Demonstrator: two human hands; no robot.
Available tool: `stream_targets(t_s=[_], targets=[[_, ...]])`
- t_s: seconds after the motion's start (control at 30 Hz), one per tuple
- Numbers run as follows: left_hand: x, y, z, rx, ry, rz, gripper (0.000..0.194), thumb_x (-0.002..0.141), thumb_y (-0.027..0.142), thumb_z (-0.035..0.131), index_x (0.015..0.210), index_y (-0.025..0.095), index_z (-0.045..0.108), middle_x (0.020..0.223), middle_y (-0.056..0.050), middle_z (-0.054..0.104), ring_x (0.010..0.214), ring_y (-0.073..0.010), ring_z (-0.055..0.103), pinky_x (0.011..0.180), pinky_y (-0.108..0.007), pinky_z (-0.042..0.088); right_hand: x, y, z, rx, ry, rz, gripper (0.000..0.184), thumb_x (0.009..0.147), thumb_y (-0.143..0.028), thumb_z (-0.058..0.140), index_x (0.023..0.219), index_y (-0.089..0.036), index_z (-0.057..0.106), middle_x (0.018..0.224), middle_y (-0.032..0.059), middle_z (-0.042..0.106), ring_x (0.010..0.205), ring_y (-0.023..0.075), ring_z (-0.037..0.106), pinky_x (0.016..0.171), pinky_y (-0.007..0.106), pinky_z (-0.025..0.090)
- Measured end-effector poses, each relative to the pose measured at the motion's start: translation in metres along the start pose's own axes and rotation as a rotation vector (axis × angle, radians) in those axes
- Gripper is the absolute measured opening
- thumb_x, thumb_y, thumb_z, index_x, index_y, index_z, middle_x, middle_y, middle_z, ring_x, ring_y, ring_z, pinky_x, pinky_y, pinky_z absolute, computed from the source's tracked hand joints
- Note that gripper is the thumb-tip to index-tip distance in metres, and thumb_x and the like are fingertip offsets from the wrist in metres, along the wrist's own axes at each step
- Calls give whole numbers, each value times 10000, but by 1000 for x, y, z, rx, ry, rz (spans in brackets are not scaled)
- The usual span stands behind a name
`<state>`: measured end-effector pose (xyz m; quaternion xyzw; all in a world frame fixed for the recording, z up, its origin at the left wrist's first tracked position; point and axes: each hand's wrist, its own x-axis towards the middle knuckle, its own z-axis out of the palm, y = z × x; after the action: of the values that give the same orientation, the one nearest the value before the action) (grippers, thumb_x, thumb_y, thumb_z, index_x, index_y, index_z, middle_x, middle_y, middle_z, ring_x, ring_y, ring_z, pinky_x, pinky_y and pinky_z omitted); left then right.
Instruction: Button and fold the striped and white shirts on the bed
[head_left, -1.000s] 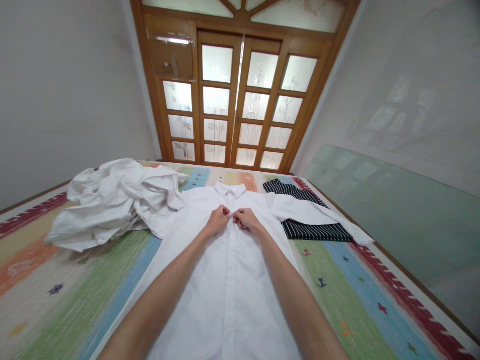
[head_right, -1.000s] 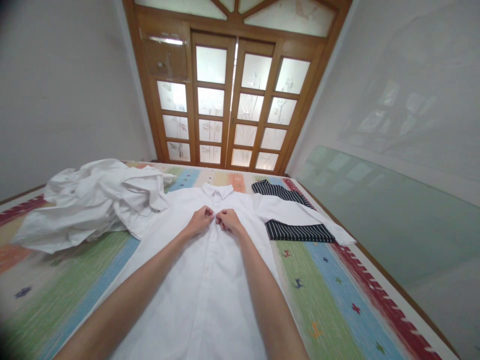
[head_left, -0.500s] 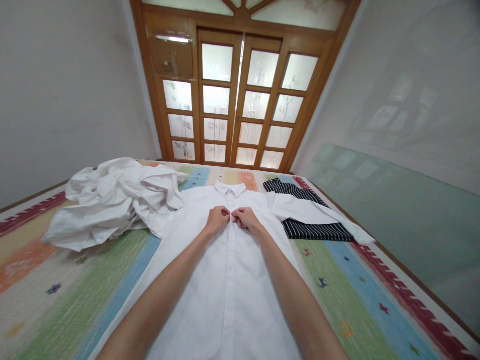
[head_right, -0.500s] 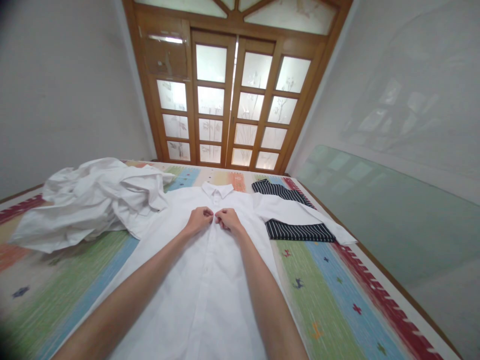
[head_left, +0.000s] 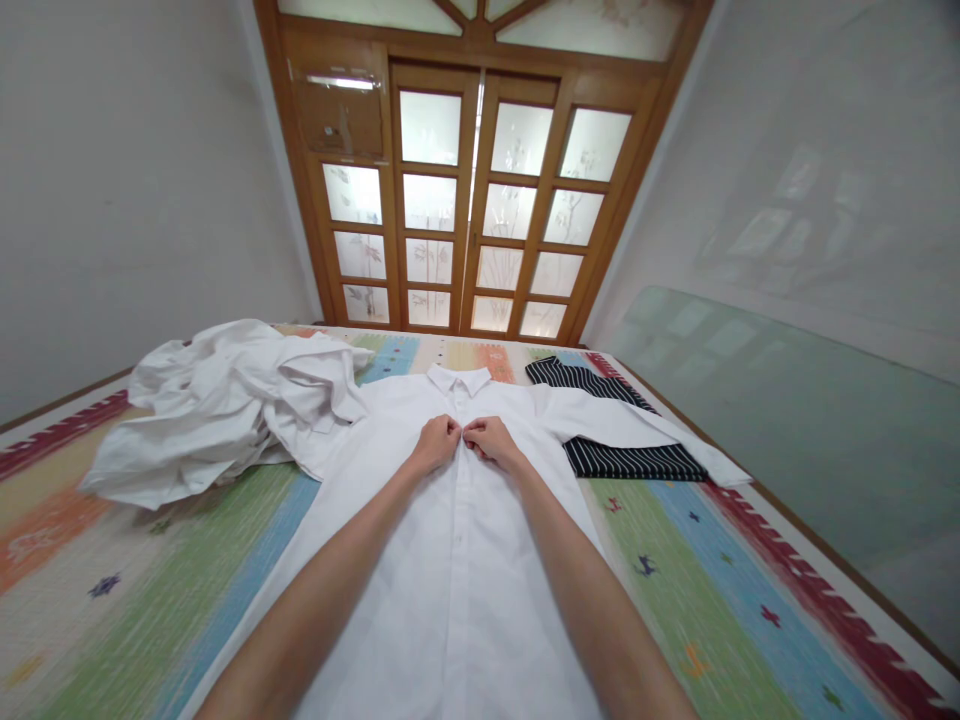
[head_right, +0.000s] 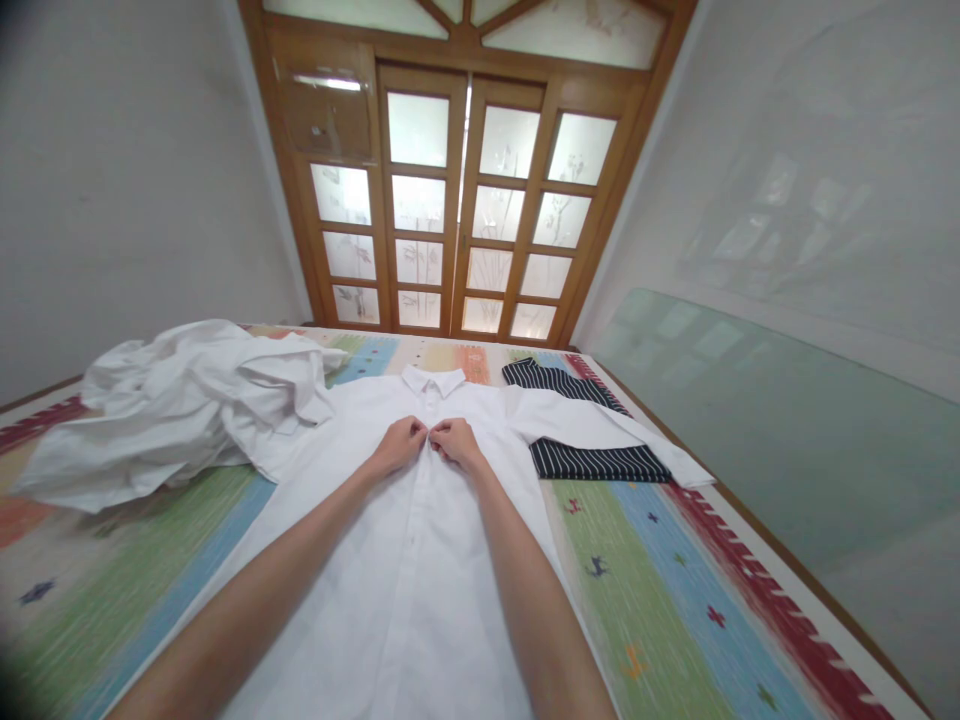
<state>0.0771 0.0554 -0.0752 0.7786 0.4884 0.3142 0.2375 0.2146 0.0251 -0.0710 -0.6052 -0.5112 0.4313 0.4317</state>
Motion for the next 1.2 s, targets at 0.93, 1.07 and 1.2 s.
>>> stream_targets(t_s=[0.93, 1.07, 1.2], targets=[[-3, -1, -5, -646, -44, -243, 58, 715, 154, 662, 722, 98, 673, 483, 0, 619, 356, -81, 529, 372, -171, 409, 5, 0, -6, 178, -90, 54, 181, 722, -215, 573, 551, -156, 560, 367, -61, 486, 267, 33, 282, 304, 193, 140], [-3, -1, -3, -674, -47, -256, 42, 709, 138, 667, 710, 97, 662, 481, -4, 623, 367, -92, 557, 393, -180, 444, 5, -1, -7, 201, -94, 54, 200, 729, -209, 550, 538, -152, 557, 375, -47, 501, 271, 34, 296, 303, 191, 136], [-2, 1, -1, -673, -25, -275, 30, 709, 127, 667, 702, 106, 647, 510, -11, 641, 429, -119, 617, 450, -200, 496, 4, -1, -6, 226, -92, 56, 182, 723, -207, 541, 551, -150, 561, 401, -38, 527, 280, 35, 319, 303, 185, 138]])
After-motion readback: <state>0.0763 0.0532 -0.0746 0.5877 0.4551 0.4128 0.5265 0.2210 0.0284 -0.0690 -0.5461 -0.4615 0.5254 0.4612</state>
